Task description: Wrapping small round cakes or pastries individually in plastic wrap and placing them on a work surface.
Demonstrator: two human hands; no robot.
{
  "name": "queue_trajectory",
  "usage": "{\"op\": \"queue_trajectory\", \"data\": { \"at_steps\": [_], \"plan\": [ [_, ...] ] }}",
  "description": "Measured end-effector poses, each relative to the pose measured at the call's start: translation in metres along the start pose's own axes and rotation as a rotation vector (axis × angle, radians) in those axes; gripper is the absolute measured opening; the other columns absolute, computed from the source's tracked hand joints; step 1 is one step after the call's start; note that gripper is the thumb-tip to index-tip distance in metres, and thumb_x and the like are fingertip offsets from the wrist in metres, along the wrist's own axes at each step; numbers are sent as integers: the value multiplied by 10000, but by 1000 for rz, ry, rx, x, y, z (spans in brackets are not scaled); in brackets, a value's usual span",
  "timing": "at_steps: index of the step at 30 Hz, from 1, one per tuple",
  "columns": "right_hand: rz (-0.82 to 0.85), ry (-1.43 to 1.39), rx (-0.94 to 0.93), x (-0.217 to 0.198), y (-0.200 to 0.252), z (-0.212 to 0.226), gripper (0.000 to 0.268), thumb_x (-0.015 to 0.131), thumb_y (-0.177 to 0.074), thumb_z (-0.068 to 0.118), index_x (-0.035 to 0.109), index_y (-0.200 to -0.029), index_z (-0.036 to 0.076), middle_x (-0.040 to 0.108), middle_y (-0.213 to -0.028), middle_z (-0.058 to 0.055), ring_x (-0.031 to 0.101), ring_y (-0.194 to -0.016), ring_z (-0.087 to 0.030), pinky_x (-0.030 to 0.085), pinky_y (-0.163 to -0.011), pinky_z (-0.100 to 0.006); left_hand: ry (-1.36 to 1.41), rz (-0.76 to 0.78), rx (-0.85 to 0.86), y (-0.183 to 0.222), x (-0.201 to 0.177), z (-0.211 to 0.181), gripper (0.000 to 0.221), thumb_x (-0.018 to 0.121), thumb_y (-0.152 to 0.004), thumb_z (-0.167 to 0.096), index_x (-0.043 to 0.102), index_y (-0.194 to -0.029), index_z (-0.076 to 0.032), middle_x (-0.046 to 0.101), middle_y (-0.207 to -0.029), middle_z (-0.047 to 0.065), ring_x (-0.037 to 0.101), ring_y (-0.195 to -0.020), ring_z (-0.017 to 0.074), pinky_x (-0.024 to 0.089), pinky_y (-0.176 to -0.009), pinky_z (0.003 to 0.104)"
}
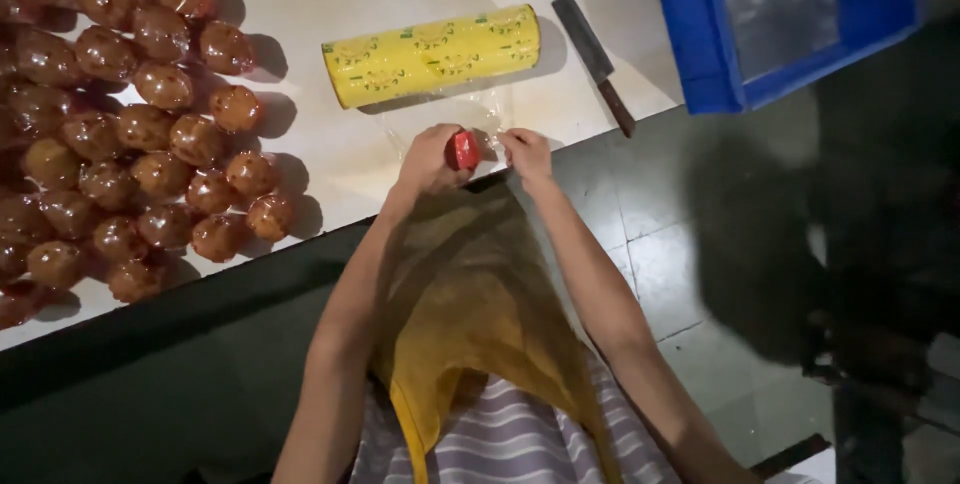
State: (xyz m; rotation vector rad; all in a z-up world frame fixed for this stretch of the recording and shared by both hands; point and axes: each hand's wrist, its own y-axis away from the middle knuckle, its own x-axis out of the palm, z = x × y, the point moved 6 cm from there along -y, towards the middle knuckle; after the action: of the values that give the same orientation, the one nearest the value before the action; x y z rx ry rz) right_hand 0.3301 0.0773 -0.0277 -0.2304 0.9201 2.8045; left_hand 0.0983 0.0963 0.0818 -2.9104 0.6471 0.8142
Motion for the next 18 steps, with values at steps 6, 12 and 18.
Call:
{"op": "queue_trajectory", "data": {
  "at_steps": [6, 12, 18],
  "plan": [
    [127, -243, -24, 7, 41, 17, 170, 701, -935, 154, 728, -1062, 44, 706, -934, -15, 662, -809, -83, 567, -712, -245, -37, -18, 60, 10, 4, -2, 674, 909, -580, -253, 640, -1175, -89, 688, -1137, 177, 609, -1025, 421, 499, -921, 475],
    [175, 188, -507, 48, 99, 69, 150, 666, -1028, 112, 666, -1094, -23, 715, -1337, -127, 691, -1099, -240, 555, -965, -326, -31, -77, 85, 11, 16, 22, 649, 925, -656, -320, 646, -1202, -107, 699, -1180, 150, 626, -1100, 399, 493, -979, 471],
    [284, 919, -1141, 71, 148, 94, 391, 630, -931, 80, 593, -1317, 33, 641, -1345, -166, 549, -1380, -405, 454, -1142, -531, -67, -193, 236, 28, 26, 27, 605, 875, -769, -218, 628, -1307, -93, 720, -1256, 122, 681, -1145, 328, 438, -1187, 478]
  ]
}}
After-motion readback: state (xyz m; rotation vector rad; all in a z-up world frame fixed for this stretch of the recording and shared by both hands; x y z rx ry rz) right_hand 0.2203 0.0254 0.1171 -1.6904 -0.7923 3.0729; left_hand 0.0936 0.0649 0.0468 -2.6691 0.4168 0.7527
